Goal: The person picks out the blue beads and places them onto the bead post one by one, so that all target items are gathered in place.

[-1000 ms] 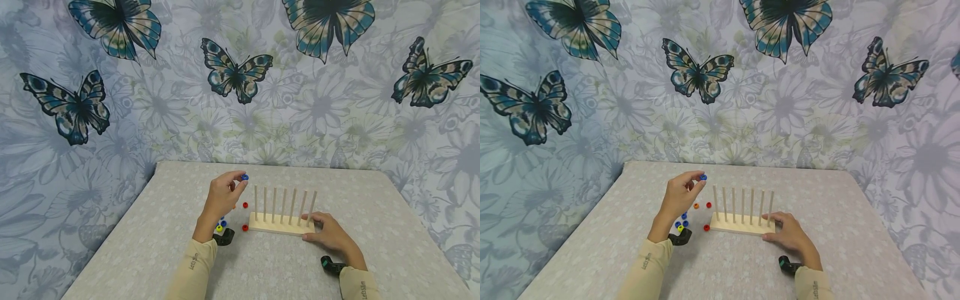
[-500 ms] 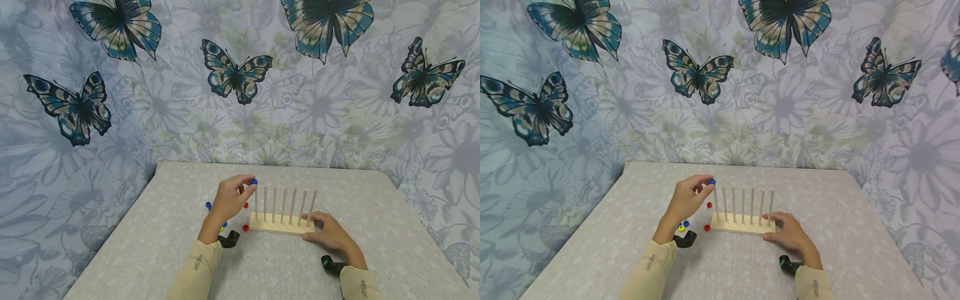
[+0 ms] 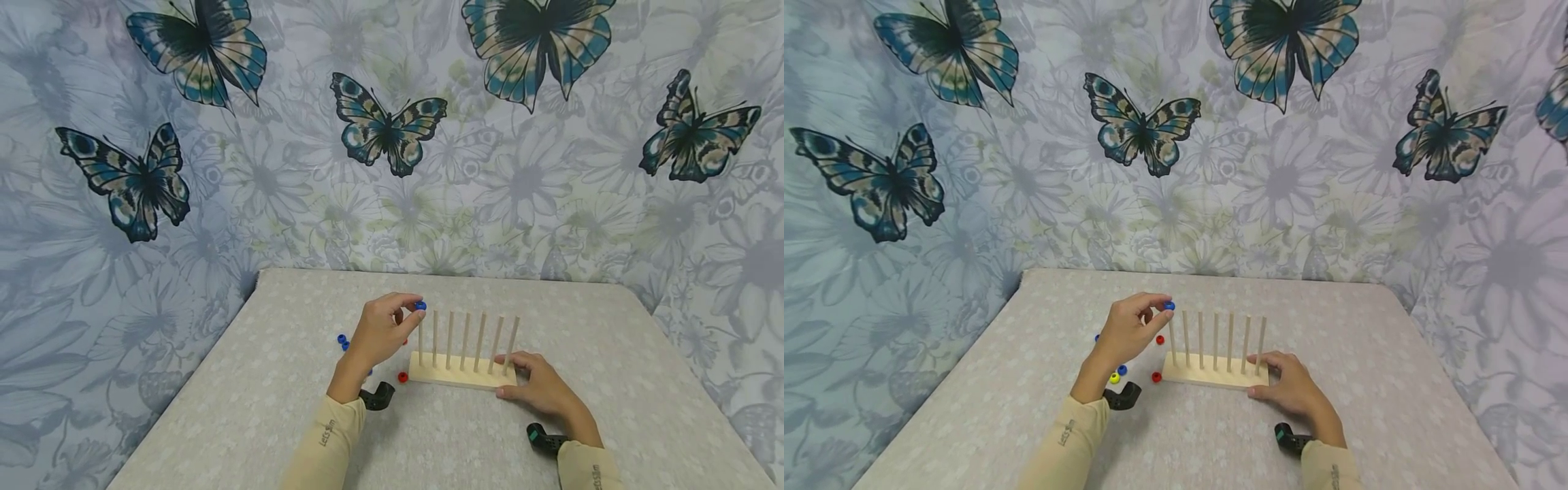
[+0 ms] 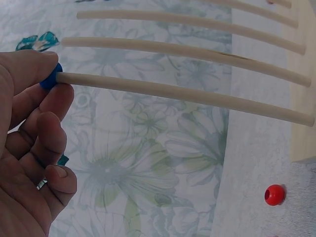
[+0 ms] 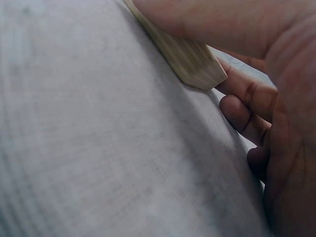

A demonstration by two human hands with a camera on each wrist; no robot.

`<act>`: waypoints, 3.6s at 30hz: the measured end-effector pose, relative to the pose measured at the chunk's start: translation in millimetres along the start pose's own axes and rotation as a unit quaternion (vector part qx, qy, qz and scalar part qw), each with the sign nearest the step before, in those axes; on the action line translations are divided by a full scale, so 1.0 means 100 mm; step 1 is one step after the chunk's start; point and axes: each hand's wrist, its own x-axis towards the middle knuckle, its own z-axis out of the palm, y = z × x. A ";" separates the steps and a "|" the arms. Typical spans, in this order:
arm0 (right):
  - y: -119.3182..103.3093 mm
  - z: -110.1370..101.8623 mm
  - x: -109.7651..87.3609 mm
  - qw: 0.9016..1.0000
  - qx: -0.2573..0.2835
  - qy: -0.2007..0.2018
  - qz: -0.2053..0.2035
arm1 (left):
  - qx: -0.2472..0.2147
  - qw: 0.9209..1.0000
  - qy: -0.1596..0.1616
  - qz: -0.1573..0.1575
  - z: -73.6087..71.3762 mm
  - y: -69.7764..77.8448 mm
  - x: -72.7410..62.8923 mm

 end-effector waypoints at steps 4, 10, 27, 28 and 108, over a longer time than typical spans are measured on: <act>0.00 0.00 0.00 1.000 -0.004 0.001 -0.007 | -0.012 1.000 -0.009 -0.005 -0.01 0.00 -0.01; 0.02 0.00 0.00 1.000 -0.006 0.001 -0.012 | -0.022 1.000 -0.015 -0.009 -0.01 0.00 -0.03; 0.07 -0.01 0.04 1.000 -0.015 0.008 -0.027 | -0.006 0.999 -0.030 -0.012 -0.01 -0.05 -0.02; 0.07 -0.01 0.03 1.000 -0.015 0.007 -0.025 | -0.006 0.999 -0.032 -0.013 -0.01 -0.04 -0.02; 0.11 0.01 0.04 1.000 0.002 0.003 -0.022 | 0.102 0.933 -0.112 -0.326 -0.13 -1.24 -0.46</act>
